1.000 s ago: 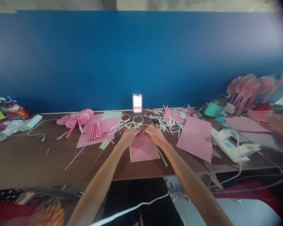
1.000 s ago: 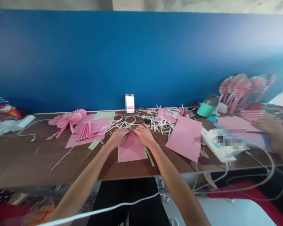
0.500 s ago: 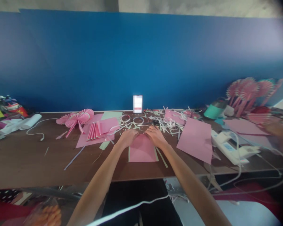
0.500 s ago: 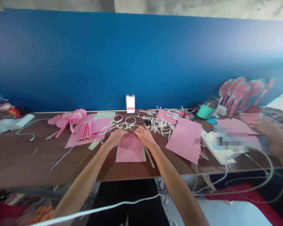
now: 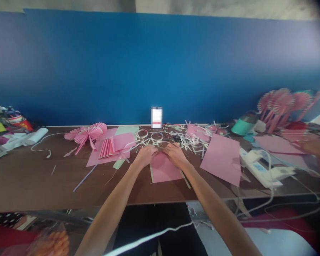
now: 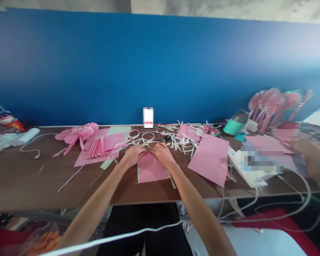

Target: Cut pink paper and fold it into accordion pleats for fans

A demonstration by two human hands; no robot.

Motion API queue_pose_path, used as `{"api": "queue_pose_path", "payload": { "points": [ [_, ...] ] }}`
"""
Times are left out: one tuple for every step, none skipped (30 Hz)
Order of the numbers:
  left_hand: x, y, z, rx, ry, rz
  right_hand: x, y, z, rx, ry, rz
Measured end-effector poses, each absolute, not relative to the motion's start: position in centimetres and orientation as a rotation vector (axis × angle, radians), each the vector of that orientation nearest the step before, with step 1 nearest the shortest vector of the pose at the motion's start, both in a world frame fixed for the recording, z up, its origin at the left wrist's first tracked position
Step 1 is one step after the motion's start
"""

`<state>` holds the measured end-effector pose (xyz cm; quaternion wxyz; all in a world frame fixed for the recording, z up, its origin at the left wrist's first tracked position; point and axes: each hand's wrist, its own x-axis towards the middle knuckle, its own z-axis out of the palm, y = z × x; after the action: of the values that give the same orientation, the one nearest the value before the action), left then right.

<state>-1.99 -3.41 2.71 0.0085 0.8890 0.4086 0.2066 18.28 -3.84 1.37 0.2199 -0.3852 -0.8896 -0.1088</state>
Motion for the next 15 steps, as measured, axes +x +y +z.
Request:
{"api": "queue_pose_path", "payload": {
  "points": [
    [-2.1,-3.4,2.7,2.764,1.307,0.628,18.4,-3.8,1.4,-1.063,-2.462,-0.288],
    [-2.2,-3.4,2.7,2.749,1.332,0.615,18.6,-3.8,1.5,-1.063,-2.459,-0.276],
    [-2.4,-3.4,2.7,2.738,1.343,0.606,18.7,-3.9,1.6,-1.065,-2.453,-0.269],
    [-2.5,-3.3,2.7,2.733,1.338,0.599,18.8,-3.9,1.7,-1.072,-2.447,-0.269],
    [-2.5,-3.3,2.7,2.734,1.324,0.595,18.8,-4.0,1.7,-1.085,-2.439,-0.278],
    [-2.6,-3.2,2.7,2.739,1.304,0.592,18.8,-4.0,1.8,-1.102,-2.431,-0.295],
    [-2.6,-3.2,2.8,2.743,1.284,0.591,18.6,-4.1,1.9,-1.121,-2.427,-0.317],
    [-2.6,-3.1,2.9,2.746,1.263,0.595,18.5,-4.2,2.0,-1.141,-2.425,-0.342],
    [-2.6,-3.0,2.9,2.746,1.244,0.61,18.3,-4.3,2.0,-1.156,-2.428,-0.367],
    [-2.6,-2.9,3.0,2.739,1.229,0.635,18.1,-4.4,2.1,-1.164,-2.434,-0.387],
    [-2.5,-2.9,3.0,2.727,1.22,0.665,17.9,-4.5,2.1,-1.164,-2.444,-0.402],
    [-2.6,-2.9,3.1,2.712,1.217,0.696,17.7,-4.6,2.1,-1.161,-2.453,-0.411],
    [-2.6,-2.8,3.2,2.696,1.217,0.723,17.6,-4.6,2.1,-1.158,-2.46,-0.414],
    [-2.6,-2.9,3.2,2.68,1.215,0.742,17.6,-4.6,2.1,-1.155,-2.463,-0.412],
    [-2.7,-2.9,3.2,2.667,1.21,0.751,17.6,-4.6,2.0,-1.151,-2.463,-0.405]
  ]
}}
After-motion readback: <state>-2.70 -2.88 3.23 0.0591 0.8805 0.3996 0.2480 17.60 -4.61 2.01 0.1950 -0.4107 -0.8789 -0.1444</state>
